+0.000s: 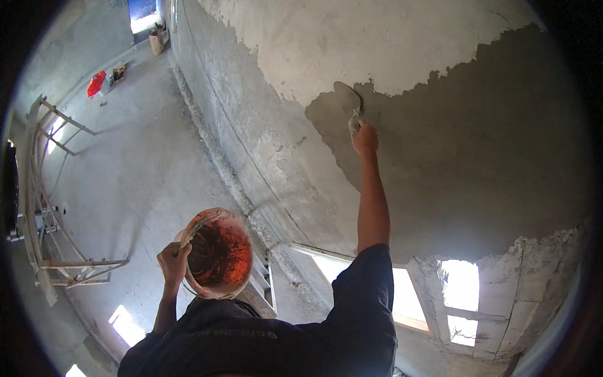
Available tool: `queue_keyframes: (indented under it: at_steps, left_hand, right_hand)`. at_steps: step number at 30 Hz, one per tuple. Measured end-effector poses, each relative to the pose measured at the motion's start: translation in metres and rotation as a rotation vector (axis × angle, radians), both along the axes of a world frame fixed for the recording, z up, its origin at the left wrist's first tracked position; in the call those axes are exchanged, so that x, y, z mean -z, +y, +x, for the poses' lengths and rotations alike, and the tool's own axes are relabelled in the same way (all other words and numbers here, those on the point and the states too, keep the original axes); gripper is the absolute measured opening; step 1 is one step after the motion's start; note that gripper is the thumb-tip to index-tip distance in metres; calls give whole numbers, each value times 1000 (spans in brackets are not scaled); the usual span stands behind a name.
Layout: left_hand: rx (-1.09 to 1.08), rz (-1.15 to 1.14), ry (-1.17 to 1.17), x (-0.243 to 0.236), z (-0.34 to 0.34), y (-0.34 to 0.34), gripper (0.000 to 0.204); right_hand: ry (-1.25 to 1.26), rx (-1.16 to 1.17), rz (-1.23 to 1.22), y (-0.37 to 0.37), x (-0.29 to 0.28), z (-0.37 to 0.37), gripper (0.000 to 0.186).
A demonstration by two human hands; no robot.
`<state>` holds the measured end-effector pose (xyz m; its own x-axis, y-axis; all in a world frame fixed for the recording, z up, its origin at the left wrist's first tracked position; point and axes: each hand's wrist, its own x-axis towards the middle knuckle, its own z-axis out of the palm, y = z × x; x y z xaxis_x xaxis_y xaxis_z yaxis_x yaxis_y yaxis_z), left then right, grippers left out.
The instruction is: The person applies mortar mixture from a bucket onto a wall using a trowel.
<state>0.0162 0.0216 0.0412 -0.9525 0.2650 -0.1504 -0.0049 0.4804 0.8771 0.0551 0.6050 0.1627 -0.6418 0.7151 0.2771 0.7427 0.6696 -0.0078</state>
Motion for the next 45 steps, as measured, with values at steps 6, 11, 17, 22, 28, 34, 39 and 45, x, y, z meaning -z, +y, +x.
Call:
queue_keyframes:
  at_steps: [6,11,17,22,28,34,39,45]
  left_hand:
    - [-24,17,23,3,1,-1,24]
    - [-4,-8,0,9,0,1,24]
    - [38,5,9,9,2,8,23]
    - [75,8,15,4,0,15,22]
    - [59,19,12,4,1,16,24]
    - [69,13,33,8,-1,19,24]
    - [95,28,30,8,-4,18,23]
    - [94,39,77,3,-11,21,23]
  right_hand:
    - [14,108,-25,-34,-44,39,43]
    - [175,83,101,-57,-61,94,33]
    - [59,-83,101,-37,-50,128,32]
    - [-168,151,71,-27,-54,109,39]
    - [247,-20,279,-23,-101,103,39]
    - [-52,9,152,-25,-59,100,44]
    - [-42,64,155,-23,-46,109,43]
    - [475,82,225,-61,-72,165,35]
